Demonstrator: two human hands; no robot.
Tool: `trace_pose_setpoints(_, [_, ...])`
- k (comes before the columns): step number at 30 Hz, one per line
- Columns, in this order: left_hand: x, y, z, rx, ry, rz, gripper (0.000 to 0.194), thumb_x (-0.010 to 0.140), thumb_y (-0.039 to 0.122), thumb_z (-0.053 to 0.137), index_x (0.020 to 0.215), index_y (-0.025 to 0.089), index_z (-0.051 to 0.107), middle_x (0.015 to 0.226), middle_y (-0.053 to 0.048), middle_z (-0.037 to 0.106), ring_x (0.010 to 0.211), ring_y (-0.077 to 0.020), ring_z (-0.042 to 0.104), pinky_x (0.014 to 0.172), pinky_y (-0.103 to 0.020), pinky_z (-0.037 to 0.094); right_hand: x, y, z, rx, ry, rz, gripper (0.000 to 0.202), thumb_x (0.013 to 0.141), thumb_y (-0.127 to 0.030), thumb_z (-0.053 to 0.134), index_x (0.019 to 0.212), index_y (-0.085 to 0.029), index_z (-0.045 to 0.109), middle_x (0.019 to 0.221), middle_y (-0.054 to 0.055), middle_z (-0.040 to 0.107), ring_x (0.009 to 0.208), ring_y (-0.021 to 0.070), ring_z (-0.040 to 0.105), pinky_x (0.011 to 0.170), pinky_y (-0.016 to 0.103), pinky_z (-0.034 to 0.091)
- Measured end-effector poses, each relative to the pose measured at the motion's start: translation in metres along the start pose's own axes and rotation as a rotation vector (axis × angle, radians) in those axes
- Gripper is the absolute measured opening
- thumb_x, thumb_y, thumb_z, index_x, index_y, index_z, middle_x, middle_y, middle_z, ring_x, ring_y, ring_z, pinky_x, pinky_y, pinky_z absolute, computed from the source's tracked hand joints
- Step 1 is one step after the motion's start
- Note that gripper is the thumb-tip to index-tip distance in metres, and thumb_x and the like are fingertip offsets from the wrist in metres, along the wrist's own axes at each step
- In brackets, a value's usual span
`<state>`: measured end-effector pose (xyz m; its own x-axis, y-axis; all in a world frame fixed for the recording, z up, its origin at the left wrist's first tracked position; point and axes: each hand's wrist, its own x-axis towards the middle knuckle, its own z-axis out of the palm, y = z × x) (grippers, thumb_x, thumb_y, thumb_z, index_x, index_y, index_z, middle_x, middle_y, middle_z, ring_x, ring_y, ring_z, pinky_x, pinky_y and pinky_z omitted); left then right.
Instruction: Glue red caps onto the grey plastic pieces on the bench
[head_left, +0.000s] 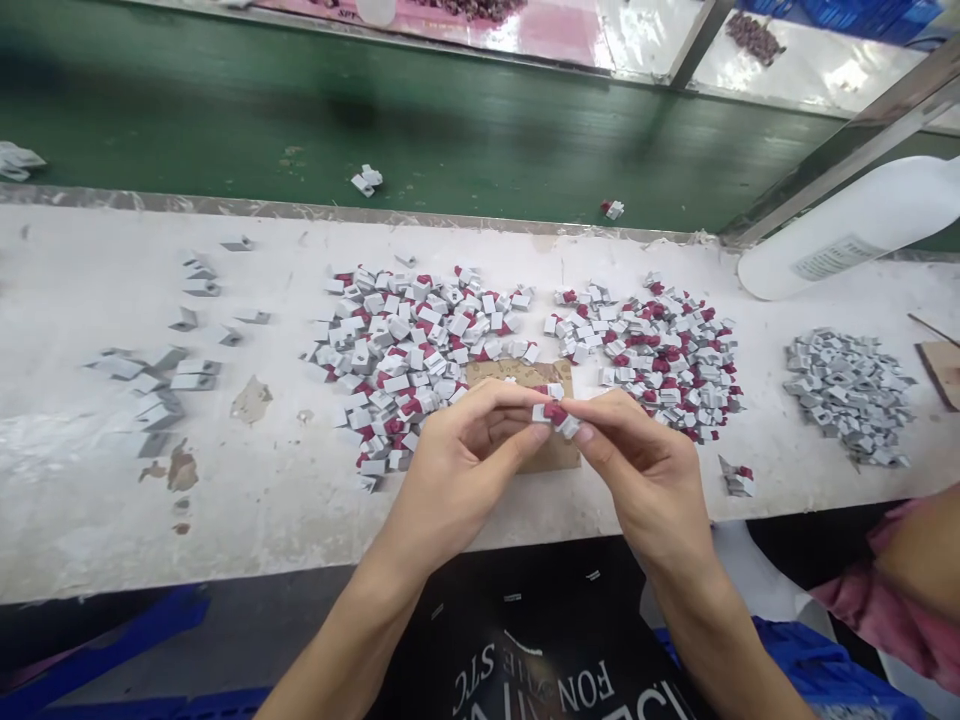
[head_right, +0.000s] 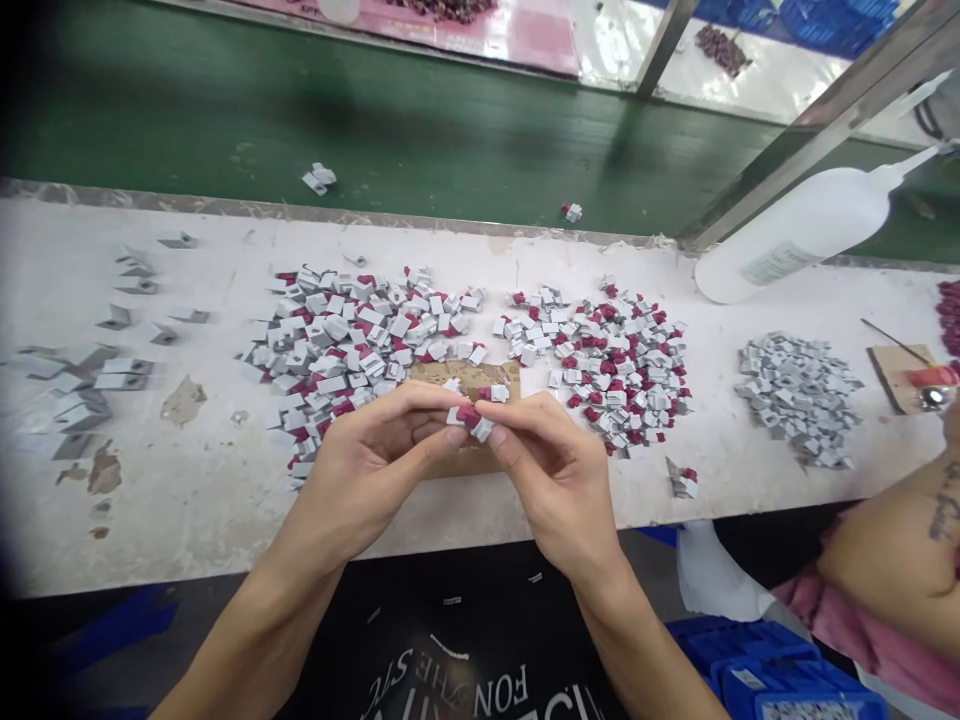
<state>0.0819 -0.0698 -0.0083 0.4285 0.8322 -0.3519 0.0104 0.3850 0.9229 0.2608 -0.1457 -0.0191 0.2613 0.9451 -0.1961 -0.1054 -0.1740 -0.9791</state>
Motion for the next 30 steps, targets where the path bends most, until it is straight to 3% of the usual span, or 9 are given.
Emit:
trace_pose_setpoints(6, [0.006,0.013,-0.014,0.154,-0.056,0.050,0.009,0.106,0.031,0.085,0.114,0.033,0.090,0.118,-0.006,0.085,0.111,-0.0274,0.085,0.098,-0.041,0.076,0.015,-0.015,-0.003,-0.073,-0.070,-0.048,0.024,0.110,-0.025,0.082,0.123,-0.039,0.097,0.101,0.004,0.082,0.095,0.0215,0.077,0.080,0.036,0.067])
trace_pose_setpoints(11, [0.019,0.031,-0.023,0.235,-0.144,0.036,0.009,0.106,0.030,0.084,0.112,0.034,0.090,0.110,-0.005,0.085,0.104,-0.0269,0.086,0.091,-0.040,0.075,0.029,-0.025,-0.009,-0.101,-0.144,-0.082,0.029,0.110,-0.021,0.080,0.124,-0.040,0.096,0.098,0.003,0.081,0.092,0.0203,0.075,0.079,0.035,0.065])
trace_pose_setpoints(16, [0.034,0.039,-0.018,0.212,-0.146,0.034,0.009,0.105,0.031,0.084,0.111,0.029,0.089,0.109,-0.008,0.086,0.097,-0.0272,0.086,0.083,-0.041,0.075,0.037,-0.019,-0.010,-0.059,-0.096,-0.088,0.021,0.112,-0.027,0.081,0.123,-0.037,0.096,0.103,0.005,0.083,0.096,0.0217,0.077,0.079,0.036,0.067])
trace_pose_setpoints(20, [0.056,0.044,-0.021,0.239,-0.211,0.025,0.014,0.103,0.035,0.085,0.116,0.029,0.087,0.105,-0.007,0.088,0.093,-0.0262,0.085,0.082,-0.040,0.073,0.054,-0.017,-0.017,-0.014,-0.159,-0.041,0.020,0.113,-0.032,0.080,0.125,-0.037,0.095,0.107,0.004,0.086,0.095,0.0211,0.082,0.079,0.036,0.073])
trace_pose_setpoints(23, [0.094,0.050,-0.031,0.432,-0.183,0.079,0.017,0.101,0.036,0.085,0.116,0.028,0.085,0.105,-0.007,0.087,0.093,-0.0249,0.083,0.083,-0.039,0.070,0.095,-0.016,-0.027,-0.194,-0.180,-0.028,0.030,0.110,-0.038,0.082,0.138,-0.033,0.091,0.119,0.007,0.089,0.100,0.0241,0.085,0.086,0.042,0.076])
trace_pose_setpoints(26, [0.154,0.055,-0.037,0.696,0.013,0.126,0.007,0.099,0.024,0.082,0.105,0.024,0.081,0.110,-0.008,0.087,0.098,-0.0250,0.080,0.087,-0.039,0.066,0.170,-0.008,-0.030,-0.570,-0.013,-0.082,0.041,0.110,-0.027,0.073,0.150,-0.027,0.085,0.135,0.013,0.086,0.104,0.0274,0.084,0.091,0.049,0.076])
trace_pose_setpoints(28, [0.201,0.055,-0.036,0.810,0.172,0.071,0.008,0.098,0.016,0.079,0.101,0.022,0.077,0.112,-0.010,0.086,0.102,-0.0250,0.079,0.093,-0.039,0.065,0.228,0.001,-0.024,-0.745,0.074,-0.097,0.047,0.106,-0.011,0.065,0.147,-0.021,0.085,0.152,0.017,0.079,0.120,0.0305,0.081,0.114,0.055,0.068])
trace_pose_setpoints(30, [0.245,0.050,-0.032,0.862,0.249,0.026,0.011,0.098,0.011,0.077,0.099,0.022,0.073,0.111,-0.012,0.085,0.107,-0.0260,0.079,0.102,-0.041,0.063,0.278,0.012,-0.013,-0.788,0.095,-0.083,0.047,0.100,-0.008,0.070,0.143,-0.017,0.086,0.157,0.019,0.075,0.135,0.0363,0.074,0.126,0.060,0.058])
